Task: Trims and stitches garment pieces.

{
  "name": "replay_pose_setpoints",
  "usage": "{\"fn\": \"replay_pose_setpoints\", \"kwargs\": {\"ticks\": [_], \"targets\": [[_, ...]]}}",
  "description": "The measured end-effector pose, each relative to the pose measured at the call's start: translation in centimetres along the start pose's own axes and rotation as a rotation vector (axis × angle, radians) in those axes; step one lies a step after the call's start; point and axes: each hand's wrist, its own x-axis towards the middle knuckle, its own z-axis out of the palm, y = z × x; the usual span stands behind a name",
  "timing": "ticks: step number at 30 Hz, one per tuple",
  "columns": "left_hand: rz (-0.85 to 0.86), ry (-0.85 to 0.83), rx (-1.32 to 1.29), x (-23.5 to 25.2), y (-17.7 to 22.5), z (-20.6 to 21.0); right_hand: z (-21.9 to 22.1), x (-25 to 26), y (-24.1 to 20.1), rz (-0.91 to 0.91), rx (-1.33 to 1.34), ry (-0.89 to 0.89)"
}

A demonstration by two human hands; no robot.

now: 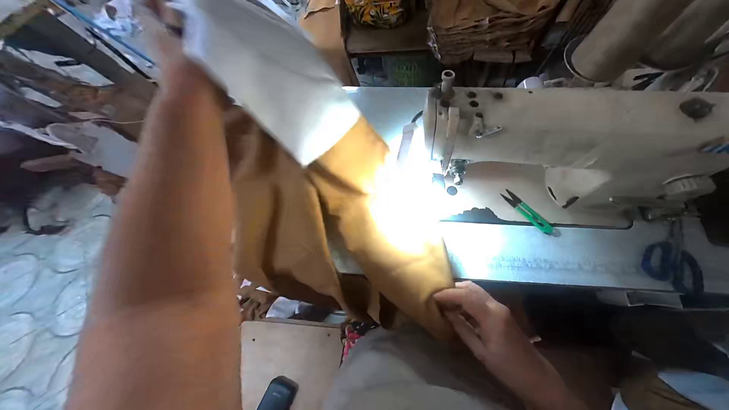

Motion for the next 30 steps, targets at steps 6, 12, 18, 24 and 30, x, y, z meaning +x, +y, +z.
{"fn": "replay_pose_setpoints", "kwargs": {"ticks": [6, 12, 18, 24, 30], "targets": [[0.359, -0.512, 0.540, -19.6, 5.6, 6.1, 1.8, 1.2, 1.6, 0.069, -0.087, 0.008], [0.708, -1.151, 0.288, -32.8, 4.1, 11.1, 1.7, 2.4, 0.6, -0.047, 0.058, 0.213], [0.958, -1.015, 0.407, -27.4, 6.2, 7.9, -0.1, 3.3, 1.5, 0.211, 0.058, -0.192], [0.712, -1.040, 0.459, -23.3, 7.6, 2.6, -3.5, 4.4, 0.9, 0.232, -0.094, -0.453], [0.484, -0.892, 0.490, -19.8, 6.8, -1.7, -9.1, 3.1, 1.3, 0.367, -0.377, -0.569]]}}
